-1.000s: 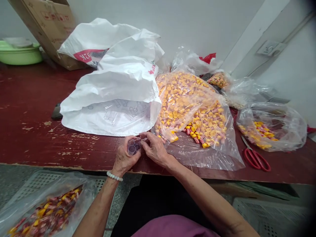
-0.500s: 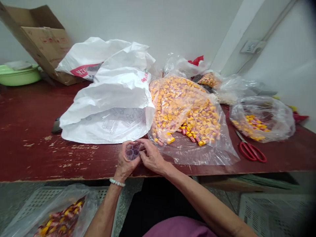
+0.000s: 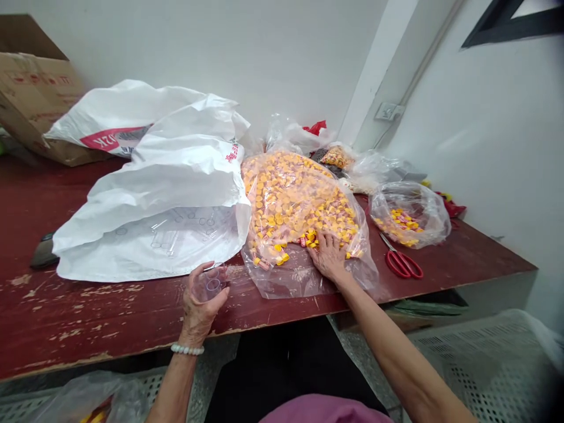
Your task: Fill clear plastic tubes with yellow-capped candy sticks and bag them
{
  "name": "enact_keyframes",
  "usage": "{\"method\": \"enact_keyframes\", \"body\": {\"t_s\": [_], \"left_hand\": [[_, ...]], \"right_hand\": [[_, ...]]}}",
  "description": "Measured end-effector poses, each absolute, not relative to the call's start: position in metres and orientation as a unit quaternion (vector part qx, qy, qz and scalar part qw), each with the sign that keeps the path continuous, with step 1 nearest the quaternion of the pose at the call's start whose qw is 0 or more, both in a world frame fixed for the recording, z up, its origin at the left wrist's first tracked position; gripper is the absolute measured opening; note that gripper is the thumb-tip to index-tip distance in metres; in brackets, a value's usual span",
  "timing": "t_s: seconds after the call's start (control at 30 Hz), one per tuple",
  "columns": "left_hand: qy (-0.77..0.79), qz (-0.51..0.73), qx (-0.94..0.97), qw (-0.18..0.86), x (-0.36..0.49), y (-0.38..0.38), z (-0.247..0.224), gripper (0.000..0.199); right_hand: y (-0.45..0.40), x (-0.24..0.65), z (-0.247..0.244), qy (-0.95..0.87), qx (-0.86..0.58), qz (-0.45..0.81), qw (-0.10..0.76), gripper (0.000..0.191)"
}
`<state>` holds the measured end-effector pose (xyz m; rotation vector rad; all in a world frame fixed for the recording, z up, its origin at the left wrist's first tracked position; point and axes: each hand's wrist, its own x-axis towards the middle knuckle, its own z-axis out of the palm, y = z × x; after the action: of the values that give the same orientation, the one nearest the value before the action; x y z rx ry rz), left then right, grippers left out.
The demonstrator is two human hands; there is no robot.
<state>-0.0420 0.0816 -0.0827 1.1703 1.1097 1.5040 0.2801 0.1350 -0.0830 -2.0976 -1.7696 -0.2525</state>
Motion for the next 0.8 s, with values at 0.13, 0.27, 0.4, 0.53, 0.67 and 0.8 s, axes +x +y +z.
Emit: {"method": "enact_keyframes", "body": {"t_s": [0.13,0.27,0.4,0.53,0.67,0.8], "left_hand": [[0.45,0.609,0.467,0.457,-0.041,0.081,-0.082,0.061],[0.456,0.609,0.465,0.453,-0.042,0.081,-0.083,0.06],[0.45,0.623,0.444,0.461,-0.042,0.08,-0.083,0.059],[0.45,0.625,0.435,0.467,-0.043,0.08,-0.081,0.058],[0.453,0.629,0.43,0.463,-0.044,0.08,-0.082,0.057],[0.433,0.64,0.396,0.496,-0.045,0.078,-0.083,0.056]], "right_hand": [[0.142,0.253,-0.087,-0.621,-0.762,-0.098,0.154,0.046],[0.139,0.227,-0.087,-0.673,-0.717,-0.08,0.166,0.035],[0.142,0.225,-0.084,-0.685,-0.699,-0.072,0.191,0.028],[0.148,0.234,-0.081,-0.678,-0.69,-0.071,0.242,0.026],[0.15,0.244,-0.084,-0.668,-0.673,-0.069,0.31,0.03],[0.151,0.251,-0.087,-0.647,-0.673,-0.051,0.356,0.035]]}}
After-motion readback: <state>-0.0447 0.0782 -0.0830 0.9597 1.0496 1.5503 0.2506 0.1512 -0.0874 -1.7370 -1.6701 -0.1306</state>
